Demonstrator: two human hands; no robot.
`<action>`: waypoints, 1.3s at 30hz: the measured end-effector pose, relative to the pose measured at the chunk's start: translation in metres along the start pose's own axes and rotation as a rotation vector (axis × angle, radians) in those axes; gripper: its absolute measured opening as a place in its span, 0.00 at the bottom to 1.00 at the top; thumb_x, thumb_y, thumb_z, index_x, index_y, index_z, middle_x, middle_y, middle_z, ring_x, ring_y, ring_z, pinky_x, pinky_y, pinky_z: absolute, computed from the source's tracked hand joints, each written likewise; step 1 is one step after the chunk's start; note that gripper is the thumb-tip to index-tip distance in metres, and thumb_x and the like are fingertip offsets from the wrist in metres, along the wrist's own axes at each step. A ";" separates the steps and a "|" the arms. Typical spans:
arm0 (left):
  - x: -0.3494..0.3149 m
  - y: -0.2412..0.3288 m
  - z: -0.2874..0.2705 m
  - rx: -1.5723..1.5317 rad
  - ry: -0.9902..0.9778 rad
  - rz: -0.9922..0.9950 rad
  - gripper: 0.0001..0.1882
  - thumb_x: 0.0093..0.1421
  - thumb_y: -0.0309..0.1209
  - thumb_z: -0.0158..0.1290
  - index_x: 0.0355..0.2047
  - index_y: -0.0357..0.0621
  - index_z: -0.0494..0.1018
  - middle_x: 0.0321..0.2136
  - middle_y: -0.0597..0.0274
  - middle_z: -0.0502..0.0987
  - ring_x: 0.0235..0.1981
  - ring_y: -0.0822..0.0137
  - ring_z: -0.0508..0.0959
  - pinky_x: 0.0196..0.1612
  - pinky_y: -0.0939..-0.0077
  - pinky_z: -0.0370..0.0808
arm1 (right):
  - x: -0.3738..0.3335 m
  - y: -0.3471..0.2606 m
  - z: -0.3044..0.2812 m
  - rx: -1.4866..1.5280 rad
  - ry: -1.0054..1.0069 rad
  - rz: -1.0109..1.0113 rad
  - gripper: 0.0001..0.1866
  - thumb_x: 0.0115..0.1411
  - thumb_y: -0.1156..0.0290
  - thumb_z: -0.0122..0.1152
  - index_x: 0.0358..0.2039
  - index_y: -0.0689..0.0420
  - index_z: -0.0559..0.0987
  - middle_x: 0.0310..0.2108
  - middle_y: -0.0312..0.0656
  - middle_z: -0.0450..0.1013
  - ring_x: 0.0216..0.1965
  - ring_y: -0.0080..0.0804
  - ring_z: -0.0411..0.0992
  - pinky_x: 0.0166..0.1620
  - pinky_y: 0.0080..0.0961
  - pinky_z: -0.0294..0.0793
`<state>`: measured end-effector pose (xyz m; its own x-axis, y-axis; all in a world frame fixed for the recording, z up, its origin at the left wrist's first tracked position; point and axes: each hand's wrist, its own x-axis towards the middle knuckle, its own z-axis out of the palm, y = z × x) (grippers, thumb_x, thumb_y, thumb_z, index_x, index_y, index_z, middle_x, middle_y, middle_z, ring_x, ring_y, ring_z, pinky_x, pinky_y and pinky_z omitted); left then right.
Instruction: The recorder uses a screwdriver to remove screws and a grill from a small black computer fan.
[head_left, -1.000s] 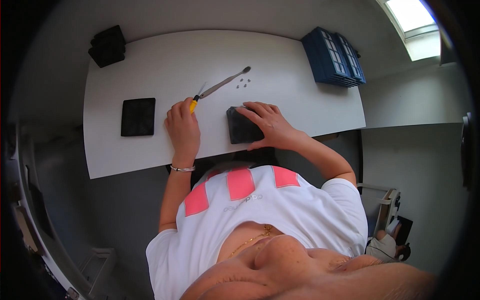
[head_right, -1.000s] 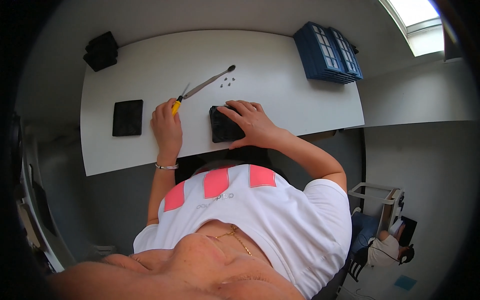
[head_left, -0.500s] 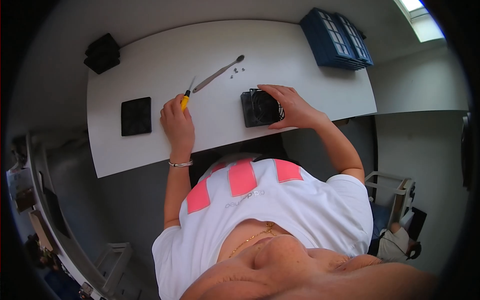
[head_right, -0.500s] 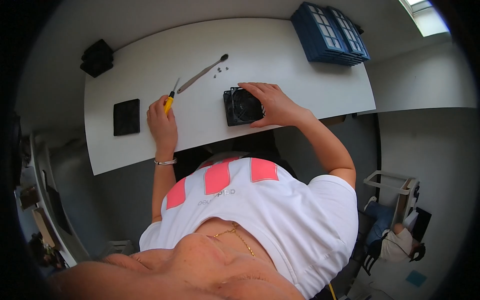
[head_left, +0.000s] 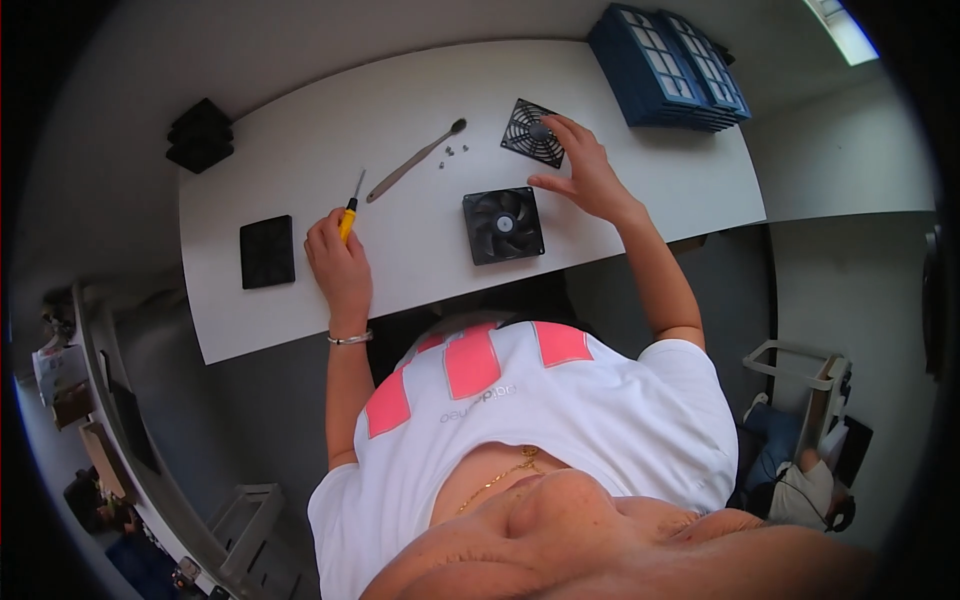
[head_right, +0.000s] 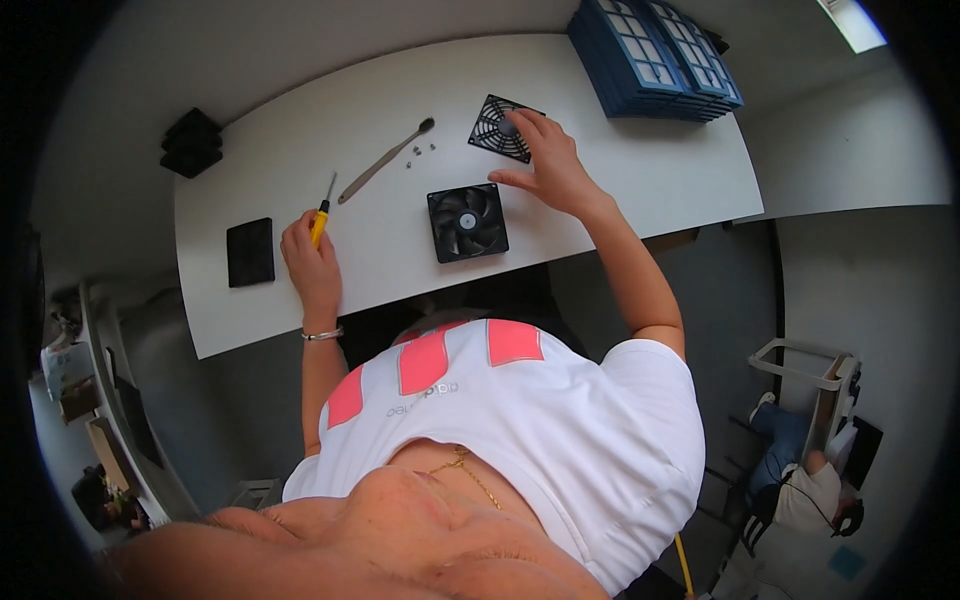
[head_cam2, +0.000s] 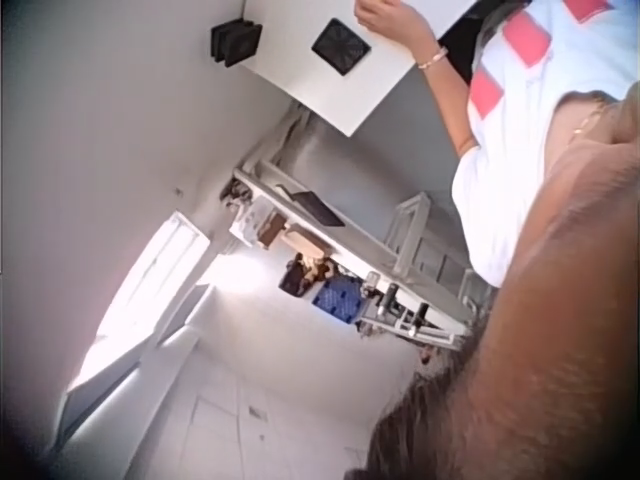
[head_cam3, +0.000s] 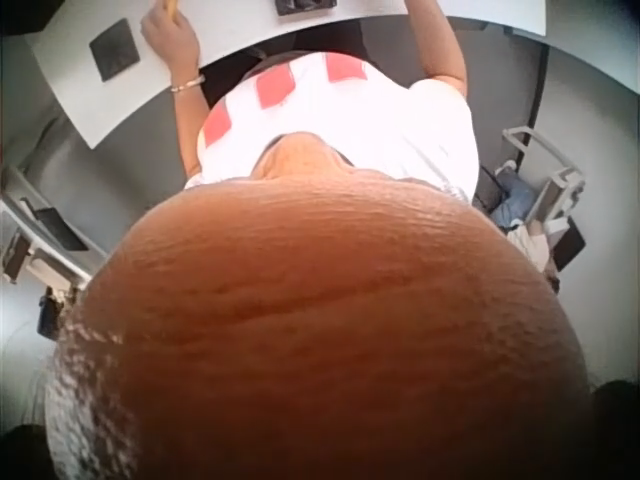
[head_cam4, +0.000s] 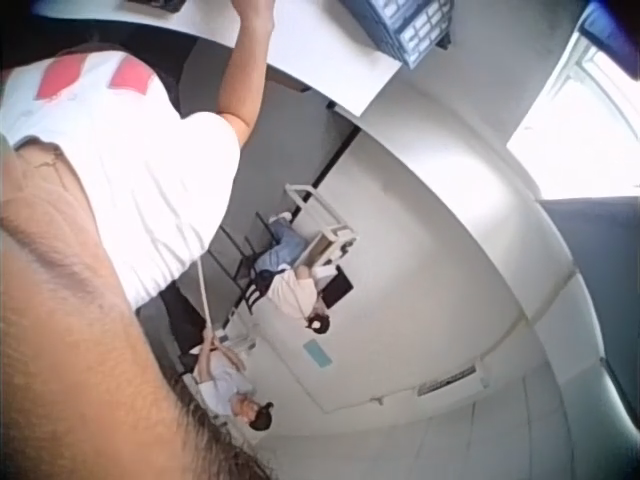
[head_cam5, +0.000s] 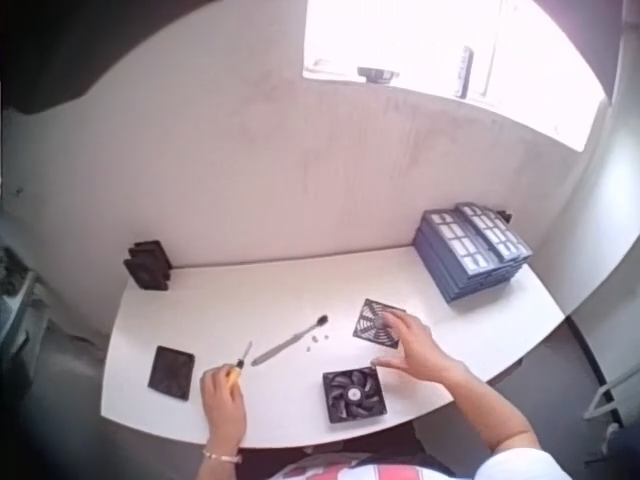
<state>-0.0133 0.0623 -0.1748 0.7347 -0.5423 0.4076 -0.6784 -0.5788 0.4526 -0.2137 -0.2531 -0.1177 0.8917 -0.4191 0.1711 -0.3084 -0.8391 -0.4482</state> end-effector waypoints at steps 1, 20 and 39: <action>-0.001 0.000 0.000 0.000 -0.025 -0.028 0.19 0.63 0.23 0.51 0.55 0.41 0.68 0.50 0.52 0.69 0.52 0.53 0.69 0.56 0.61 0.68 | -0.013 -0.011 -0.004 0.094 -0.070 -0.046 0.54 0.45 0.49 0.77 0.68 0.52 0.59 0.67 0.51 0.56 0.68 0.51 0.54 0.66 0.44 0.57; 0.057 0.029 -0.009 0.255 -0.029 0.244 0.23 0.59 0.24 0.57 0.55 0.45 0.70 0.47 0.56 0.71 0.51 0.56 0.71 0.51 0.64 0.70 | -0.054 -0.067 0.047 0.220 -0.042 -0.223 0.55 0.38 0.54 0.80 0.66 0.52 0.61 0.62 0.44 0.59 0.63 0.46 0.58 0.63 0.42 0.55; 0.023 0.033 0.018 -0.042 -0.051 0.110 0.14 0.57 0.21 0.49 0.45 0.38 0.72 0.36 0.49 0.74 0.38 0.52 0.78 0.42 0.59 0.76 | -0.058 -0.074 0.048 0.143 -0.025 -0.174 0.57 0.34 0.58 0.82 0.65 0.51 0.63 0.62 0.42 0.60 0.62 0.45 0.60 0.62 0.43 0.56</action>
<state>-0.0188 0.0195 -0.1643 0.6535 -0.6321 0.4164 -0.7532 -0.4887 0.4403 -0.2272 -0.1502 -0.1367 0.9360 -0.2616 0.2357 -0.1003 -0.8398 -0.5335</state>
